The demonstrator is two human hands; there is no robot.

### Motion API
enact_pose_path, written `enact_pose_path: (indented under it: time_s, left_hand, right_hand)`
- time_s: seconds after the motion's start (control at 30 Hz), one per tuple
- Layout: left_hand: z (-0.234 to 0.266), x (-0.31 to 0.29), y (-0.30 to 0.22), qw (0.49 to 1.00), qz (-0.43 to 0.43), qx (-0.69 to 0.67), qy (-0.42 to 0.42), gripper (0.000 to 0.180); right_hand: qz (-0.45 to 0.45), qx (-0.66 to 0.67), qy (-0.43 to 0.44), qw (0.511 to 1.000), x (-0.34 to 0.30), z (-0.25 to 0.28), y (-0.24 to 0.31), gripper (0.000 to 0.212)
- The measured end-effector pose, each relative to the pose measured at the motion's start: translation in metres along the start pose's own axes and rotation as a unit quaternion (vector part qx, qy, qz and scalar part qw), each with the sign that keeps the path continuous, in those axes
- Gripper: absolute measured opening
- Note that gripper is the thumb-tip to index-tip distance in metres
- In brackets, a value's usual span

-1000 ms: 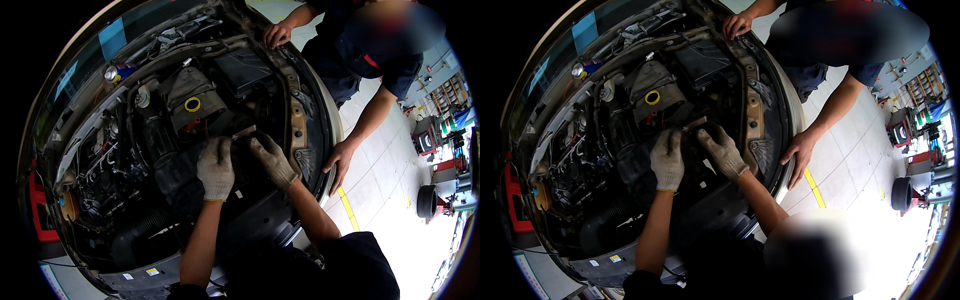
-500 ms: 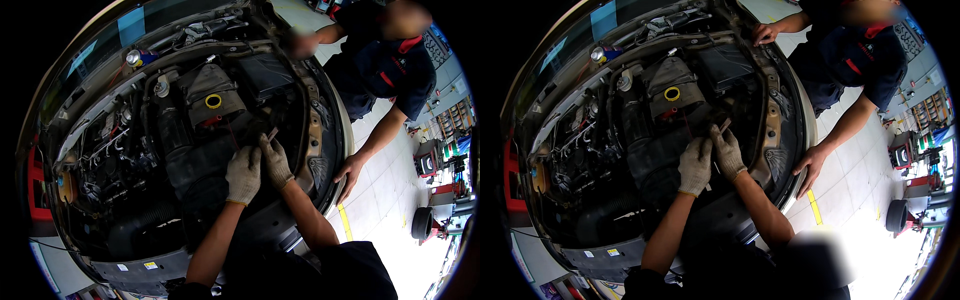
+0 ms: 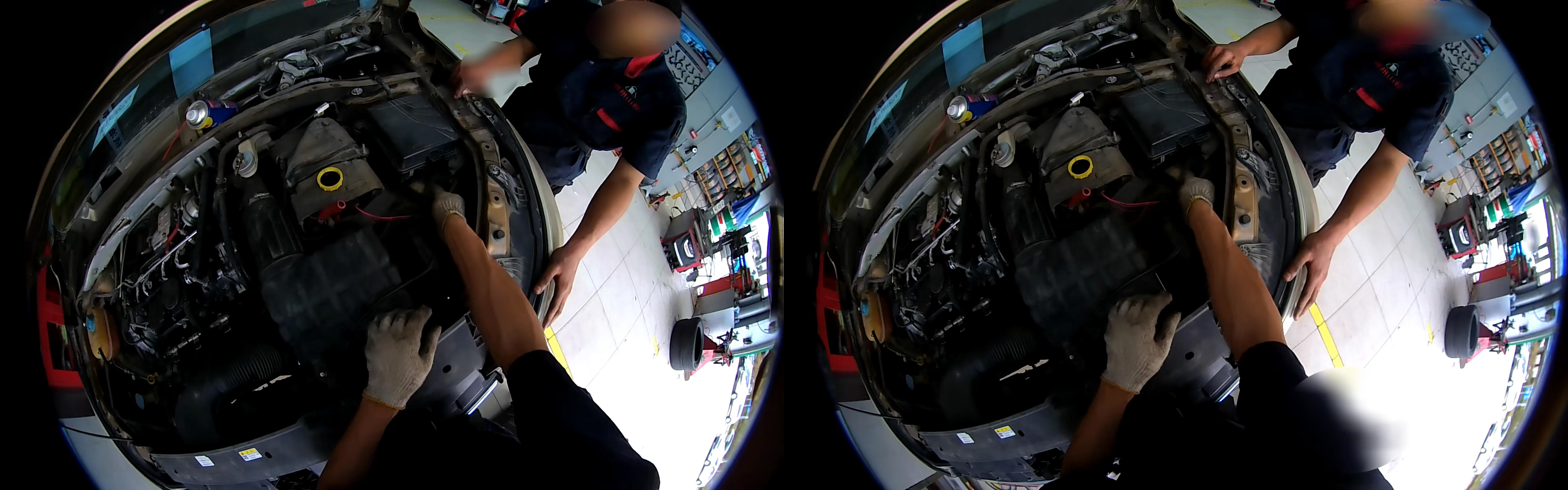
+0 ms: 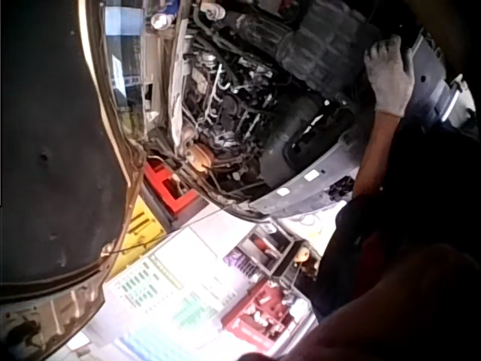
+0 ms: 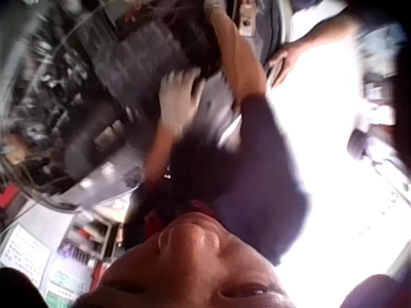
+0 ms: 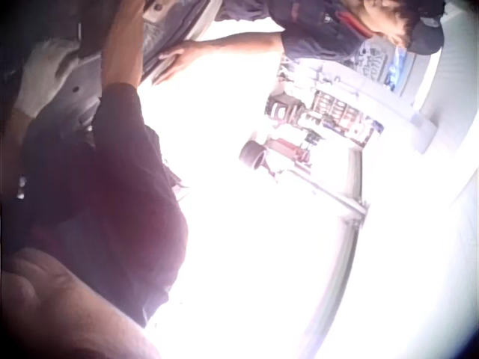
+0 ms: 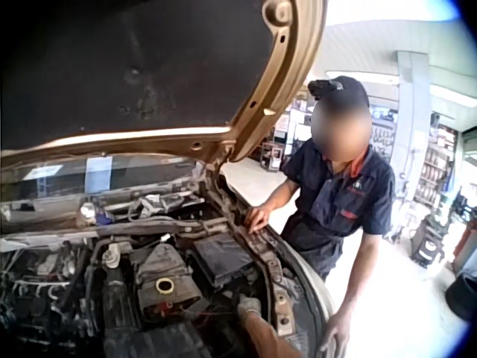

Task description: The person connects jumper cables to a portable battery charger and attaches them to the car battery. He then uses a wrench to tighten bolts on the engine block while another person assists nearby.

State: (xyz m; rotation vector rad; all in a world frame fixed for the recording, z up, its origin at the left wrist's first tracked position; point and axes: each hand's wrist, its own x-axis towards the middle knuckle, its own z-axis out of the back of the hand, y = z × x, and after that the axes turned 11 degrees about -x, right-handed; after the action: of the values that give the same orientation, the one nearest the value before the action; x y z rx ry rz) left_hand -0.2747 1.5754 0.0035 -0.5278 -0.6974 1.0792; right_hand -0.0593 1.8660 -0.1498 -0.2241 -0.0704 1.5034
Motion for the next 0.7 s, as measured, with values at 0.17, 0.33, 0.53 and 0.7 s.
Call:
enact_pose_path:
  time_s: [0.17,0.33,0.53,0.7]
  left_hand:
    - [0.000,-0.008,0.001,0.998,-0.021,-0.065,0.018,0.027]
    - [0.005,-0.008,0.003,0.996,0.000,-0.090,0.022,0.026]
    - [0.010,-0.009,0.008,0.996,0.009,-0.088,0.023,0.026]
    - [0.009,-0.007,0.004,0.995,0.008,-0.093,0.024,0.024]
  right_hand:
    - [-0.136,0.111,0.082,0.981,0.034,-0.007,-0.017,0.035]
    - [-0.152,0.107,0.037,0.982,0.036,0.006,0.001,0.033]
    - [-0.055,0.017,0.035,0.998,0.028,0.010,0.017,0.029]
    - [-0.003,-0.082,0.015,0.997,0.031,-0.003,0.003,0.025]
